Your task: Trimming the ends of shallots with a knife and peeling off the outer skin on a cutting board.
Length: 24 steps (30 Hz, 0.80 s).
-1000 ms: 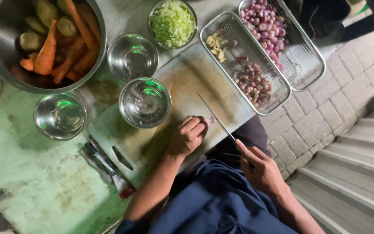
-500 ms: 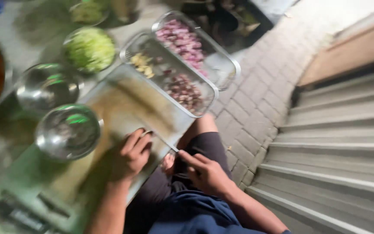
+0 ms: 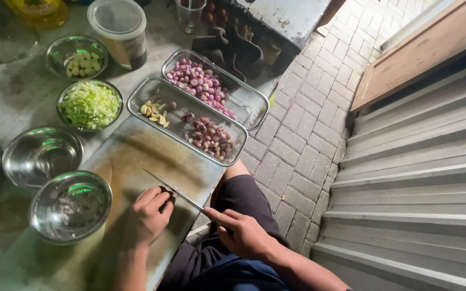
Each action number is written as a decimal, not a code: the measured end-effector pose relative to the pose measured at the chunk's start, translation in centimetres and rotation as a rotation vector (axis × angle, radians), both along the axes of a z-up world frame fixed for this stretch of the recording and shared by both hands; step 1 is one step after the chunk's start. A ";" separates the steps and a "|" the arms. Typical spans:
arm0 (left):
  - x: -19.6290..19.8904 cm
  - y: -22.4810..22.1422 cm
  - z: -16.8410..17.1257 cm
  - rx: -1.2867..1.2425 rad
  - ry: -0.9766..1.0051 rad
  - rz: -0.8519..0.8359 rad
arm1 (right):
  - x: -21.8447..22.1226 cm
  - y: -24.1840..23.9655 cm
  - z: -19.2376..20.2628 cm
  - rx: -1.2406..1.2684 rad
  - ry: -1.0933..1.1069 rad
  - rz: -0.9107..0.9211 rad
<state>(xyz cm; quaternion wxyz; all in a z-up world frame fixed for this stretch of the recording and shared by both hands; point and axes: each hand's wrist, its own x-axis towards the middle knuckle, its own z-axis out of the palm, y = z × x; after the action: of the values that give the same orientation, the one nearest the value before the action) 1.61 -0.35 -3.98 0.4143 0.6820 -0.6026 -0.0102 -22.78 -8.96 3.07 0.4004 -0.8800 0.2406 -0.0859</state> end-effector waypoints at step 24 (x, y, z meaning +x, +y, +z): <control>0.1 0.2 0.5 -0.061 0.013 0.029 | 0.8 0.3 0.2 -0.006 0.026 -0.013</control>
<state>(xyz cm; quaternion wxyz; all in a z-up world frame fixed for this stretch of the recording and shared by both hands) 1.69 -0.11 -3.48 0.4387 0.6779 -0.5898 0.0098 -22.00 -8.69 3.31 0.3939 -0.8808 0.2509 -0.0779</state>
